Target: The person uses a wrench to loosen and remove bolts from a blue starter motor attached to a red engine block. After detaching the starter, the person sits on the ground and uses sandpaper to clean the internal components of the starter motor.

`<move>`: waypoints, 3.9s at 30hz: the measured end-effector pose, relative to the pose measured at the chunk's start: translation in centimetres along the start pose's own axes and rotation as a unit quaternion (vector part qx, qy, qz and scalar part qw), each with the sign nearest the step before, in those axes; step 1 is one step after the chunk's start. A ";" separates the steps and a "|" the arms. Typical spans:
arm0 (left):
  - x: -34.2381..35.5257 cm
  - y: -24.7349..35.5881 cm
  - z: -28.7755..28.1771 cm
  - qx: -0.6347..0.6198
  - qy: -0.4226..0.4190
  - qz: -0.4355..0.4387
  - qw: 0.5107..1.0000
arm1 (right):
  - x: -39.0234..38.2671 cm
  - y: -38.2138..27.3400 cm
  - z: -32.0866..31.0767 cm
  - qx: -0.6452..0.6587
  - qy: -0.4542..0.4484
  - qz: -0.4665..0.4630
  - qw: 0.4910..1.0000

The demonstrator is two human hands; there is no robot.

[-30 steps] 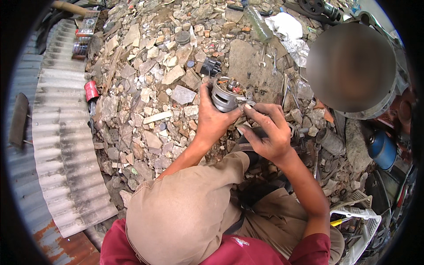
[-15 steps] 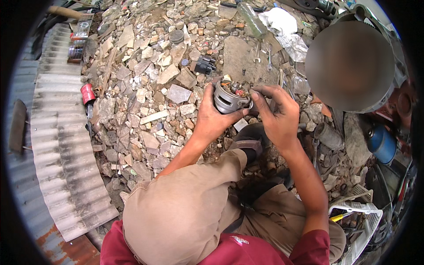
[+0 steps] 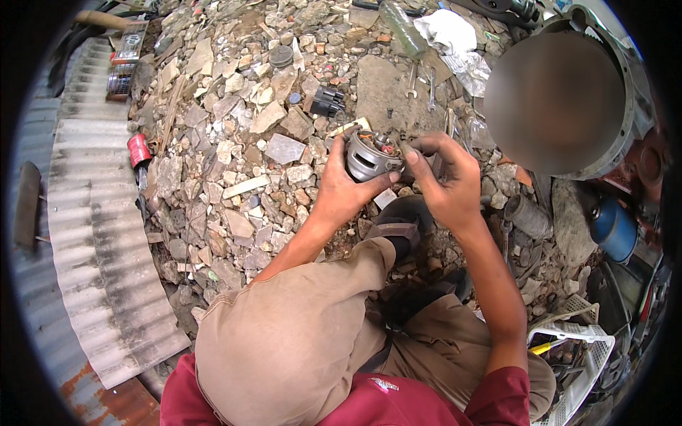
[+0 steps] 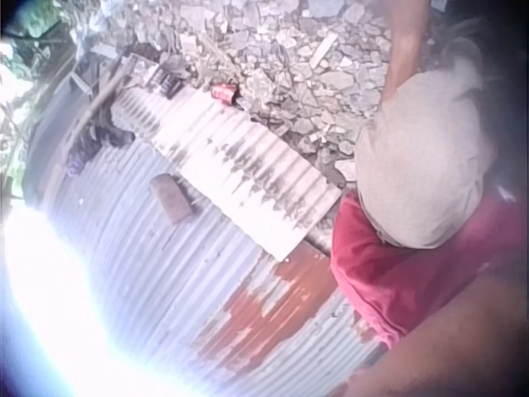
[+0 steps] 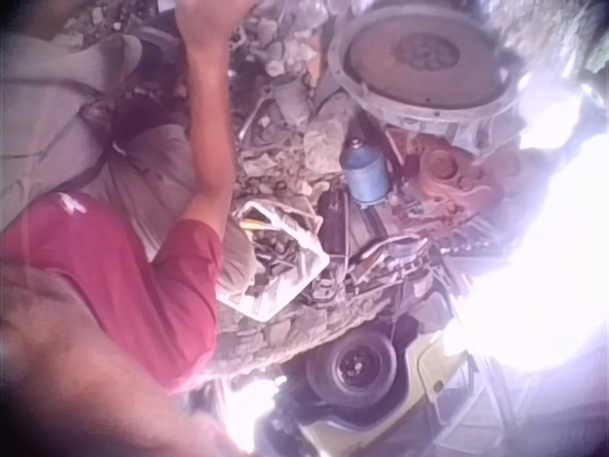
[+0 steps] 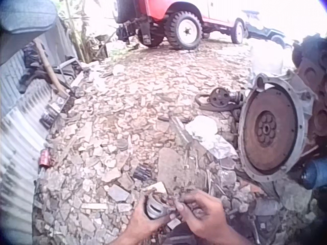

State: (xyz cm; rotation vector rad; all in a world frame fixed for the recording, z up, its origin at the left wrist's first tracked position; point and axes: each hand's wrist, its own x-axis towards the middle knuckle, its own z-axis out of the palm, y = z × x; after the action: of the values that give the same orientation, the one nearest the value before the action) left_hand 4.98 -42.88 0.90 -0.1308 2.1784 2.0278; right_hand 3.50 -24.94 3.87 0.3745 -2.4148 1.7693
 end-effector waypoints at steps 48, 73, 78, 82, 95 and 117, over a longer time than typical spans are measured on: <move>-0.1 -2.5 -1.2 0.039 -0.048 0.274 0.960 | -0.7 -2.5 1.5 -0.044 0.047 0.083 0.994; 1.0 -3.9 -2.8 -0.528 -0.087 -0.088 0.840 | -0.2 1.8 -0.1 0.153 -0.009 0.226 0.962; 0.9 -3.1 -3.0 -0.601 -0.097 -0.089 0.788 | -0.9 1.6 1.1 0.136 -0.056 0.203 0.968; 1.0 -3.8 -3.1 -0.597 -0.094 -0.093 0.791 | -0.8 1.6 1.1 0.122 -0.058 0.212 0.968; 0.8 -7.7 -4.8 -0.541 0.044 -0.162 0.824 | 0.2 8.0 0.6 -0.079 0.036 0.128 0.988; 4.3 -6.1 0.3 -0.506 0.056 -0.316 0.801 | -0.9 18.9 -4.8 -0.292 -0.325 0.051 0.898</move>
State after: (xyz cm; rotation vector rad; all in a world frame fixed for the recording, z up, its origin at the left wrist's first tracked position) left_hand 1.82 -42.89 -5.91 -0.9536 0.6411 2.4483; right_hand -0.97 -14.92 -12.24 0.8761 -3.3011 0.9233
